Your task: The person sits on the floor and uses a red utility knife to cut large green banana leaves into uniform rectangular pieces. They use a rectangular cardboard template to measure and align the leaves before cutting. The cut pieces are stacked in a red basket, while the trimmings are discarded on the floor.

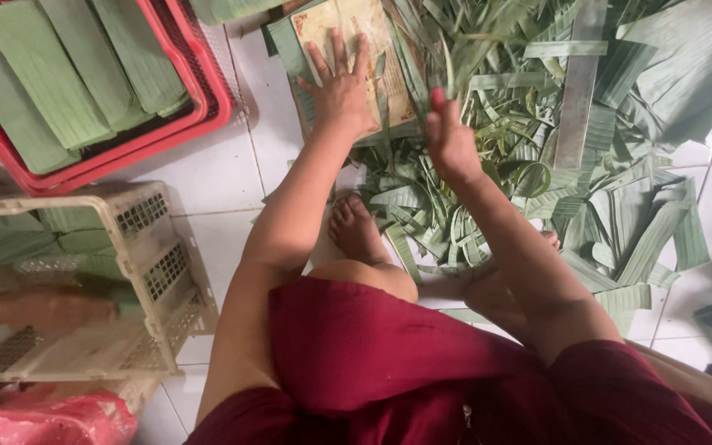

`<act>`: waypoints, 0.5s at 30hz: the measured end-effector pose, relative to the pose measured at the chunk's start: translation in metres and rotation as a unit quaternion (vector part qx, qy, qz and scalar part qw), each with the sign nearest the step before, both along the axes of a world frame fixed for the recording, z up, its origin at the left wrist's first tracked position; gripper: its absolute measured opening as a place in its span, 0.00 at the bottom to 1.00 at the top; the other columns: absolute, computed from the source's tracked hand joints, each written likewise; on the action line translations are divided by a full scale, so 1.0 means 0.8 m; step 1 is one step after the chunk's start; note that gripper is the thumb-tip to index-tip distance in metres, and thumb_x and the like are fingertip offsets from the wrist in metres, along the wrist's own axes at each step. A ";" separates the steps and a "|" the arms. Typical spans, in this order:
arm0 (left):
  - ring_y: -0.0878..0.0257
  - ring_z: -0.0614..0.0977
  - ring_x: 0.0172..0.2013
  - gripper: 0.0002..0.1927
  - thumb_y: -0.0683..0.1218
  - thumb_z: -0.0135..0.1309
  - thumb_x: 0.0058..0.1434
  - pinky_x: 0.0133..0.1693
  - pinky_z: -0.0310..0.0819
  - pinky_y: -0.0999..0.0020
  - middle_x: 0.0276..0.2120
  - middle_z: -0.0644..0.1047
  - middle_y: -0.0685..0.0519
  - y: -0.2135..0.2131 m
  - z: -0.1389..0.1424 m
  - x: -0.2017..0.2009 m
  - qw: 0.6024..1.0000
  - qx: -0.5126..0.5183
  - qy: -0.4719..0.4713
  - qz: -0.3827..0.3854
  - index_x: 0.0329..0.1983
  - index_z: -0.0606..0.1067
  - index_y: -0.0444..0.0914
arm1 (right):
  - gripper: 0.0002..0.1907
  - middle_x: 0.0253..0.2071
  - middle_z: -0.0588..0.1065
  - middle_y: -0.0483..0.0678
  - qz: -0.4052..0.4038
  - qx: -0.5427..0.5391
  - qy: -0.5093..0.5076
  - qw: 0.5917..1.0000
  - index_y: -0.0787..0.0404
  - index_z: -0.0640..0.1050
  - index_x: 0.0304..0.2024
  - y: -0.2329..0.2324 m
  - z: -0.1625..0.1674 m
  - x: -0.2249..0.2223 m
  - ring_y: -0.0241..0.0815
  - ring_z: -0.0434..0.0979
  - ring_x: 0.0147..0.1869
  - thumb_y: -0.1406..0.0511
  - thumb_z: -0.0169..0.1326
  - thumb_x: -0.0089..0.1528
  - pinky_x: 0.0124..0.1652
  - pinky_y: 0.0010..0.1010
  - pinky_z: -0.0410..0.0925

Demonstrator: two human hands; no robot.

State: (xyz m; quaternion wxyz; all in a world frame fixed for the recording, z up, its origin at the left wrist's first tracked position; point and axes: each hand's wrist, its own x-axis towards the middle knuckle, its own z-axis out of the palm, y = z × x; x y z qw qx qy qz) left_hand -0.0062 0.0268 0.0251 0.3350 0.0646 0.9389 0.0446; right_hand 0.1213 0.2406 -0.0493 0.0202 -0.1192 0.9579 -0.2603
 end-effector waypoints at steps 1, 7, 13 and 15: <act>0.31 0.33 0.74 0.76 0.57 0.77 0.41 0.64 0.46 0.18 0.77 0.29 0.44 0.000 -0.001 0.001 1.000 0.001 0.002 0.001 0.80 0.33 0.53 | 0.14 0.50 0.68 0.68 0.025 0.042 0.028 0.998 0.72 0.65 0.59 0.001 -0.003 -0.005 0.58 0.71 0.24 0.68 0.37 0.75 0.23 0.48 0.65; 0.32 0.34 0.74 0.74 0.53 0.77 0.41 0.64 0.45 0.20 0.78 0.30 0.46 -0.002 -0.003 0.004 0.999 0.009 0.040 -0.001 0.81 0.37 0.52 | 0.13 0.45 0.75 0.69 -0.149 -0.111 -0.027 0.982 0.69 0.67 0.57 -0.001 -0.015 -0.047 0.61 0.74 0.34 0.62 0.42 0.81 0.33 0.52 0.68; 0.36 0.37 0.76 0.72 0.56 0.78 0.40 0.66 0.44 0.21 0.78 0.33 0.48 -0.006 -0.011 0.006 0.998 0.040 0.045 0.018 0.80 0.41 0.52 | 0.17 0.47 0.77 0.68 -0.331 -0.146 -0.126 0.924 0.60 0.67 0.59 0.011 0.009 -0.074 0.71 0.78 0.46 0.55 0.46 0.78 0.44 0.58 0.70; 0.40 0.39 0.76 0.70 0.57 0.78 0.40 0.67 0.43 0.23 0.78 0.36 0.48 -0.014 -0.022 0.019 0.995 0.071 0.069 0.024 0.79 0.44 0.50 | 0.21 0.51 0.77 0.68 -0.435 -0.114 -0.217 0.867 0.58 0.64 0.63 0.029 0.032 -0.078 0.70 0.78 0.52 0.53 0.46 0.75 0.49 0.58 0.70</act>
